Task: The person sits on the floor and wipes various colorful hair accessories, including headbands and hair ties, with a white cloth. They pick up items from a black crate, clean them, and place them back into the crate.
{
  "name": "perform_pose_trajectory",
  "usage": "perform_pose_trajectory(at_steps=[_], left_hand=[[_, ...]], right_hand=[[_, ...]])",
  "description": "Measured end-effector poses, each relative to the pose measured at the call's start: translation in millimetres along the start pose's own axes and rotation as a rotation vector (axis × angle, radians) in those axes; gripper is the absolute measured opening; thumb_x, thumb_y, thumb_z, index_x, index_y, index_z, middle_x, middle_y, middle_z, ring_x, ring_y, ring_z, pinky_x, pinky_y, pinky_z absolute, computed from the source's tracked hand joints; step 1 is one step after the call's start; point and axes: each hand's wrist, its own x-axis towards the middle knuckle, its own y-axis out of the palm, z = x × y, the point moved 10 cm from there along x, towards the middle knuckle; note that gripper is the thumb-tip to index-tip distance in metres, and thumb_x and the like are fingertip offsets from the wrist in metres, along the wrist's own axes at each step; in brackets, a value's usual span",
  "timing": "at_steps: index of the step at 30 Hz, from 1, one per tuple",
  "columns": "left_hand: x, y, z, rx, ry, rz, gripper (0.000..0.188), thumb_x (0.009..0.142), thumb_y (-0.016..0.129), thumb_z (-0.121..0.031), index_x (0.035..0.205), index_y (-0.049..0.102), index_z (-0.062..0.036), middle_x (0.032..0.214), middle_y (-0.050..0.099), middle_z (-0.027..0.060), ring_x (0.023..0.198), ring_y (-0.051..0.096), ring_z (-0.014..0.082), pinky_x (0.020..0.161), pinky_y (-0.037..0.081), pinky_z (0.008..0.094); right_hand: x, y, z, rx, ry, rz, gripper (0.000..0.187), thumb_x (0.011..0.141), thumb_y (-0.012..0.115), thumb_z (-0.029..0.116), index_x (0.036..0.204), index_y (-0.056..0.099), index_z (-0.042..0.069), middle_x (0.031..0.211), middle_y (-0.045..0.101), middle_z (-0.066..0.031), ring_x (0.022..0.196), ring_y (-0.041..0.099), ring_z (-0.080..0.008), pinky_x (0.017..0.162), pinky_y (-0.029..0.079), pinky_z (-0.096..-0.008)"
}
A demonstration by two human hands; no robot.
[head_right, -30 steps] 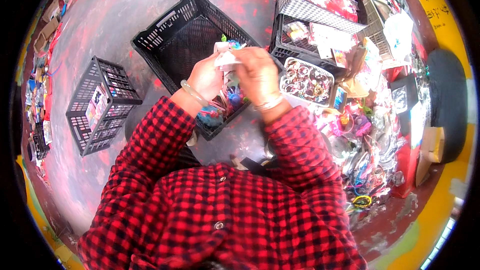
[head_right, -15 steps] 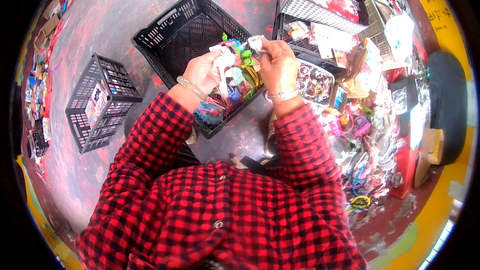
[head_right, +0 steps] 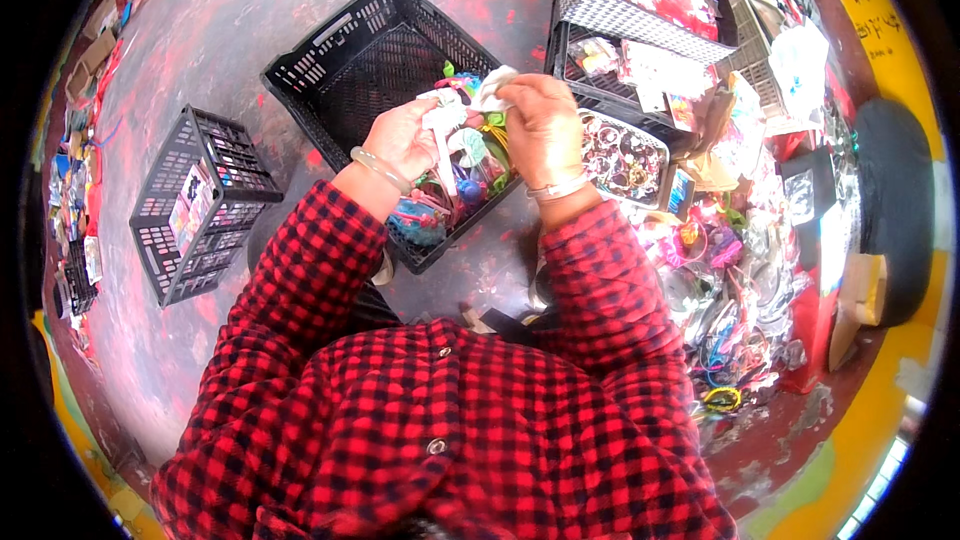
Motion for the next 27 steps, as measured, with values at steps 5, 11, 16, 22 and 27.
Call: perform_pose_trajectory(at_steps=[5,11,16,22,27], left_hand=[[2,-1,-1,-0.029,0.029,-0.005,0.026,0.089,0.036,-0.012,0.104,0.046,0.0069,0.097,0.056,0.0224,0.087,0.057,0.0321,0.077,0.048,0.0434],[-3,-2,2,0.054,0.003,-0.040,0.023,0.088,0.040,-0.011,0.100,0.049,0.0060,0.091,0.058,0.0180,0.082,0.058,0.0267,0.074,0.048,0.0381],[-4,5,8,0.161,-0.008,0.031,0.020,0.087,0.044,-0.012,0.097,0.052,0.0027,0.087,0.059,0.0126,0.079,0.059,0.0217,0.072,0.047,0.0325],[-10,19,7,0.270,0.051,0.148,0.024,0.088,0.047,-0.019,0.099,0.053,0.0017,0.090,0.058,0.0099,0.078,0.057,0.0169,0.072,0.047,0.0295],[-14,32,4,0.298,0.116,0.217,0.027,0.090,0.046,-0.023,0.100,0.052,0.0016,0.094,0.057,0.0089,0.080,0.056,0.0159,0.072,0.047,0.0301]], right_hand=[[1,-4,21,0.010,-0.058,-0.005,0.022,0.064,0.056,-0.005,0.082,0.060,0.006,0.089,0.058,-0.0097,0.081,0.055,-0.0262,0.071,0.045,-0.0322],[-4,13,0,0.075,0.406,0.378,0.020,0.074,0.062,0.025,0.085,0.060,0.009,0.060,0.059,-0.0099,0.056,0.060,-0.0265,0.052,0.046,-0.0342],[-15,34,17,-0.011,0.107,0.448,0.027,0.072,0.063,0.029,0.096,0.062,0.015,0.074,0.062,-0.0094,0.067,0.060,-0.0273,0.058,0.047,-0.0358],[-16,38,6,0.283,0.197,0.494,0.021,0.075,0.062,0.017,0.094,0.064,0.008,0.073,0.062,-0.0105,0.063,0.060,-0.0212,0.057,0.046,-0.0291],[-30,48,-22,0.651,0.566,0.522,0.016,0.078,0.061,0.010,0.091,0.064,0.001,0.072,0.063,-0.0091,0.059,0.056,-0.0084,0.055,0.045,-0.0233]])
